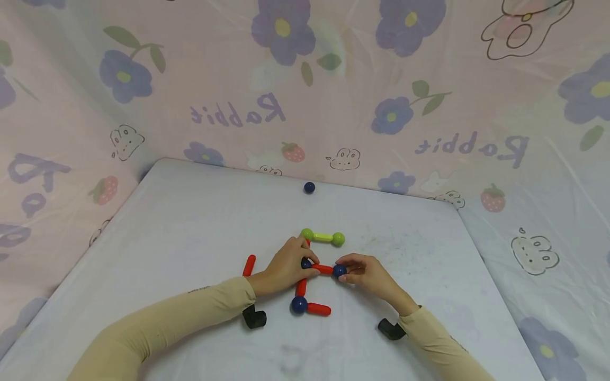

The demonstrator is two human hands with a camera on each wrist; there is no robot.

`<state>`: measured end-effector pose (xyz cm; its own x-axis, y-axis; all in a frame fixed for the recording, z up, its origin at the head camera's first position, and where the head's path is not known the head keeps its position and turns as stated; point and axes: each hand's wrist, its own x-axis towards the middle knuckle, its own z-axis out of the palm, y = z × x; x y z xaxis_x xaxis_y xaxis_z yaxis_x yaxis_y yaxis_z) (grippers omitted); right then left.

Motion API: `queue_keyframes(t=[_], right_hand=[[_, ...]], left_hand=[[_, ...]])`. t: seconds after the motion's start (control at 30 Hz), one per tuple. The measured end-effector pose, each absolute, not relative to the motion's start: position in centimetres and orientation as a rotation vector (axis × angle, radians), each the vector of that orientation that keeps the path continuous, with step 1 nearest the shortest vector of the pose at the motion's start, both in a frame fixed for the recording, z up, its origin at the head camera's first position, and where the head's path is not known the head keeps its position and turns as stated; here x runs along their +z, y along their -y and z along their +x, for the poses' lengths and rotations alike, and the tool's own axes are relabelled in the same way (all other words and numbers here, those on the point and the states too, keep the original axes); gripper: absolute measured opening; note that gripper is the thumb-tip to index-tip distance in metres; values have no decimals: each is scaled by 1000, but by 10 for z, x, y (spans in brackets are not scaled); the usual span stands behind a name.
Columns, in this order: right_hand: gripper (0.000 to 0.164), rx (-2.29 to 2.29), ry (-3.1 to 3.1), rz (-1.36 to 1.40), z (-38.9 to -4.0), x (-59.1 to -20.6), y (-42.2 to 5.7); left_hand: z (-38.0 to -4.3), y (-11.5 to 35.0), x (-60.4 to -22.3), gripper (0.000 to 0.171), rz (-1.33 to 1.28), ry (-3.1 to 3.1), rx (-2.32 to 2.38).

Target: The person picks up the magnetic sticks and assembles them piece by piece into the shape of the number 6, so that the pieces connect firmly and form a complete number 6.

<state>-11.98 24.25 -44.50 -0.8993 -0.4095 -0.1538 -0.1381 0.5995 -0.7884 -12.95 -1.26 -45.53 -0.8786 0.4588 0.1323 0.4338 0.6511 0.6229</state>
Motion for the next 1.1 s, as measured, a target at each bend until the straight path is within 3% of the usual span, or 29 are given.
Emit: queue_keyframes(t=[0.57, 1.1], right_hand=[[37, -1157, -2515, -445, -121, -437, -240], [40, -1041, -2481, -571, -129, -427, -241]], left_hand=[[-122, 22, -448, 27, 753, -2782, 1143], [-72, 40, -451, 29, 722, -2620, 1270]])
